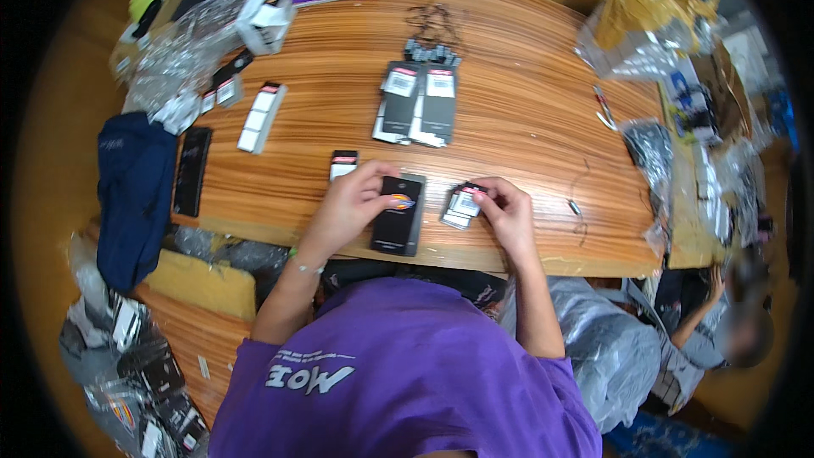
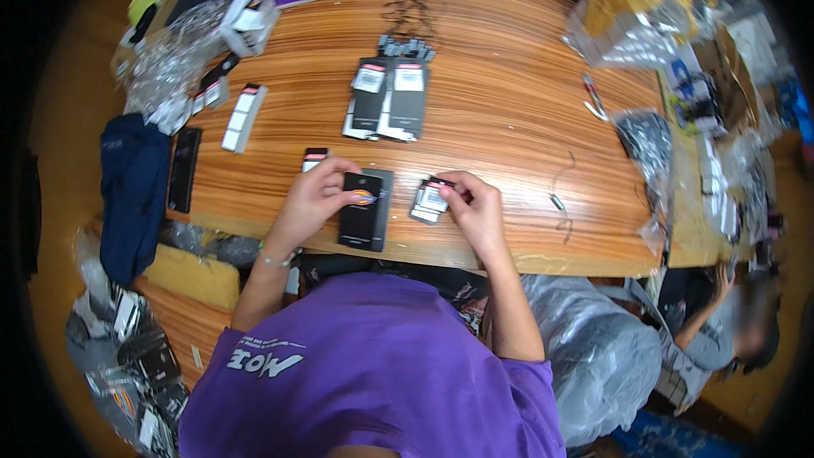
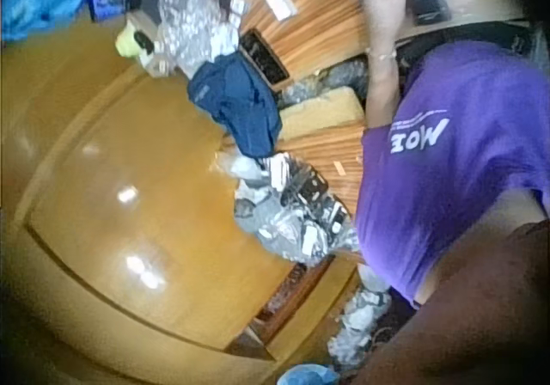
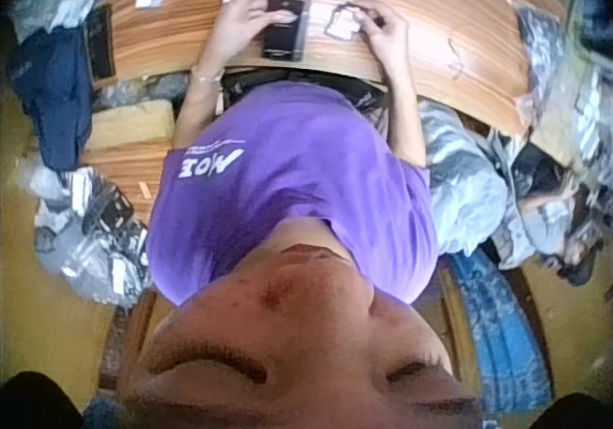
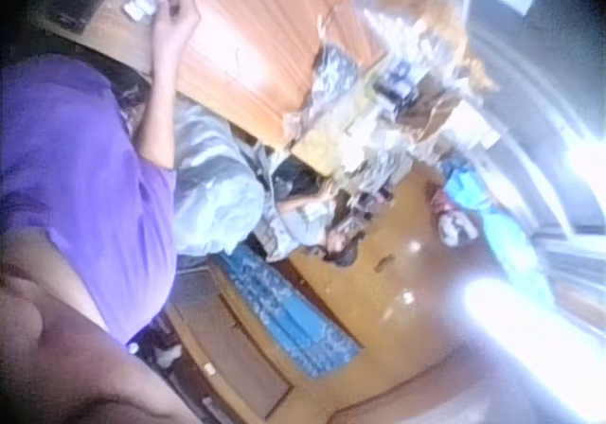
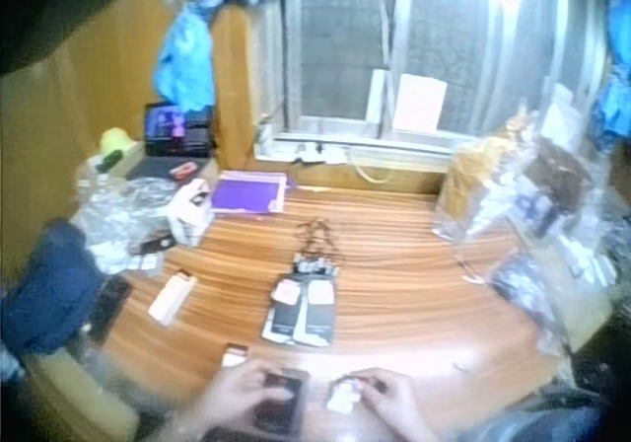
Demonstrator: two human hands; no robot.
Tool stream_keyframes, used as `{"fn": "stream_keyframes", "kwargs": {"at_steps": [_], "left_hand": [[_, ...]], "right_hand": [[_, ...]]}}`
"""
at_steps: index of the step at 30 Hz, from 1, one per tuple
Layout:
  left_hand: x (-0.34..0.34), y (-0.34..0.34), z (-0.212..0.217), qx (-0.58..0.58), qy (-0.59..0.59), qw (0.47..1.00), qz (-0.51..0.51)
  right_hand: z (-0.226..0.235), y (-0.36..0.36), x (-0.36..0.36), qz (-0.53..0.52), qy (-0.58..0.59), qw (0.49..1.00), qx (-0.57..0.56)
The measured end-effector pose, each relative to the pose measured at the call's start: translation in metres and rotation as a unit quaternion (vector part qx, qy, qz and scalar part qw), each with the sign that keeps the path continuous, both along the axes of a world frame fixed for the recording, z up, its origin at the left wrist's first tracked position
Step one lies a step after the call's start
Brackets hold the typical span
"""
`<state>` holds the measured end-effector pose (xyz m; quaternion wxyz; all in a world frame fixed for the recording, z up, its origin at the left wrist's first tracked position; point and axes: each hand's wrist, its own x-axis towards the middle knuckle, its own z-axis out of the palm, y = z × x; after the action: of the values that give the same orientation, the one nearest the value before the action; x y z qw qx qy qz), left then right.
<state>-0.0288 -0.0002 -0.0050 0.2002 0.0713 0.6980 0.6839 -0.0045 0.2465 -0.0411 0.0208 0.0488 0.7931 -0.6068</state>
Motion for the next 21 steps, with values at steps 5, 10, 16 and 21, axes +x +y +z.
{"fn": "stream_keyframes", "kwargs": {"at_steps": [5,10,16,21], "left_hand": [[0.0,0.001,0.002,0.0,-0.022,0.999,0.023],[0.002,0.009,0.008,0.038,-0.032,0.997,0.065],[0.012,0.03,0.007,0.059,0.019,0.995,0.076],[0.004,0.02,0.006,0.043,0.039,0.993,0.103]], "right_hand": [[0.003,-0.001,-0.003,0.004,0.121,0.987,0.104],[0.01,0.005,-0.003,0.001,0.061,0.993,0.097],[0.047,-0.012,0.009,0.014,0.032,0.998,-0.048],[0.026,-0.006,0.001,0.007,0.0,1.0,-0.012]]}}
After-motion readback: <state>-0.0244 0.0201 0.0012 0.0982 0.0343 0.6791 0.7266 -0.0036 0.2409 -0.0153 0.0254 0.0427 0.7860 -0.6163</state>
